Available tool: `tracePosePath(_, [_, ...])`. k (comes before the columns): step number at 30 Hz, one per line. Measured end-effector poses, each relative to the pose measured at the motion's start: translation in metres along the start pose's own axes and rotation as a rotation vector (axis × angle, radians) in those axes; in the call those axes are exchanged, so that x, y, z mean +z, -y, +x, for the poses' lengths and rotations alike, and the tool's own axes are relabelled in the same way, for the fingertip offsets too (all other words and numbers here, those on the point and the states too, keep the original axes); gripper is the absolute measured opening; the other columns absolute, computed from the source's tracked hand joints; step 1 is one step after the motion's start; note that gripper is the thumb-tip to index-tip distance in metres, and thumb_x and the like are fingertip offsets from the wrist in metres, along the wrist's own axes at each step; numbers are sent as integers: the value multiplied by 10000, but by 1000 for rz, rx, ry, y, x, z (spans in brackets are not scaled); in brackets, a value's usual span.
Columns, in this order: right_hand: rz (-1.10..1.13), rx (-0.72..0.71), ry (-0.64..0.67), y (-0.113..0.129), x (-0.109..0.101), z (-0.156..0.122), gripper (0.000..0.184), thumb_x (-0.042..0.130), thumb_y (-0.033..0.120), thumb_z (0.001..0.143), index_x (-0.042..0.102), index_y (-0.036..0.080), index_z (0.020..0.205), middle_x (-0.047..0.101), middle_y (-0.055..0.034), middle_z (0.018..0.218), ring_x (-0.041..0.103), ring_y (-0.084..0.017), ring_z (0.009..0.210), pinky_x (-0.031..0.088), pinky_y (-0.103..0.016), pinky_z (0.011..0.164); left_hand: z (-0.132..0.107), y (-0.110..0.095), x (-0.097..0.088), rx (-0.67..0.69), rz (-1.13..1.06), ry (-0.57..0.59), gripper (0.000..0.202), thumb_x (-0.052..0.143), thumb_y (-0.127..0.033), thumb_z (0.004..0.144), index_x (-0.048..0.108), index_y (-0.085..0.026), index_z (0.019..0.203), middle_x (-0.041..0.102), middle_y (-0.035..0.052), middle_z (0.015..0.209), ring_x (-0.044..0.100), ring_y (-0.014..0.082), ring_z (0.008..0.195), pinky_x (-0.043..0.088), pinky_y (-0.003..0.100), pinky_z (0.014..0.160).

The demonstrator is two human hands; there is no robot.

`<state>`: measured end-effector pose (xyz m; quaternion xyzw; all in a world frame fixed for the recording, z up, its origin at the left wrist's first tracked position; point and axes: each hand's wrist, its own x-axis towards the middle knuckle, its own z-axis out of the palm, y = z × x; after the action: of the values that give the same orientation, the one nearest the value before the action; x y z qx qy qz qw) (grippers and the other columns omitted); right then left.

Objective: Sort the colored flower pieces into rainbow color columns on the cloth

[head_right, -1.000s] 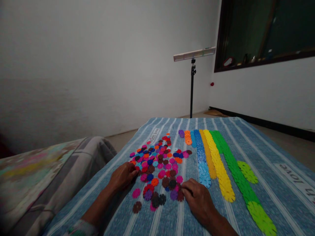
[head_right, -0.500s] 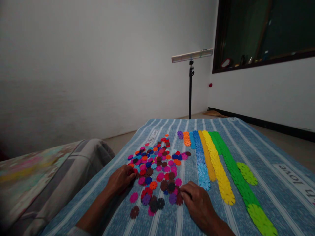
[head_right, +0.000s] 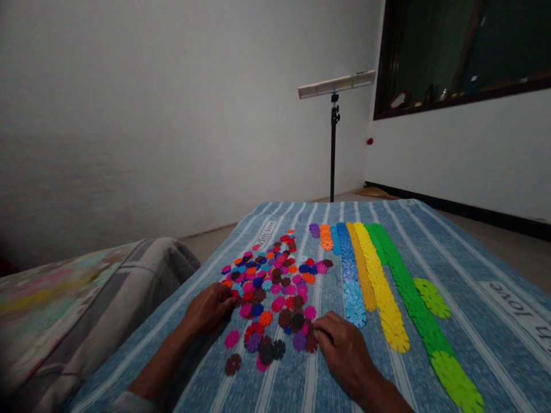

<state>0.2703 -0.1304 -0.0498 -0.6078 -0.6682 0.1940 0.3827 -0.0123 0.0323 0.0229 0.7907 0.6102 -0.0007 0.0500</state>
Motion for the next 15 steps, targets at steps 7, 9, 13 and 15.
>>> tracePosePath(7, [20, -1, -16, 2, 0, -1, 253, 463, 233, 890, 708, 209, 833, 677, -31, 787, 659, -177, 754, 471, -285, 709, 7, 1, 4, 15, -4, -15, 214, 519, -308, 864, 686, -209, 954, 681, 76, 1064, 622, 199, 967, 402, 248, 728])
tracePosePath(9, [18, 3, -17, 2, -1, -2, 258, 456, 237, 897, 706, 209, 840, 676, -34, 794, 659, -179, 764, 470, -288, 715, 8, 2, 5, 25, 1, -24, 219, 514, -310, 866, 688, -205, 948, 681, 72, 1047, 624, 195, 951, 398, 247, 720])
tracePosePath(13, [14, 1, -10, 2, -1, -3, 263, 451, 250, 906, 705, 213, 845, 672, -32, 793, 657, -180, 759, 469, -290, 717, 9, 4, 7, 36, -6, -42, 220, 518, -317, 858, 690, -202, 932, 679, 71, 1016, 627, 195, 907, 394, 256, 697])
tracePosePath(15, [15, -1, -10, 2, -2, -3, 262, 451, 252, 906, 701, 212, 839, 671, -32, 790, 657, -179, 756, 467, -286, 707, 8, 3, 7, 31, -17, -45, 215, 524, -316, 852, 691, -199, 923, 677, 73, 1015, 626, 197, 889, 393, 263, 690])
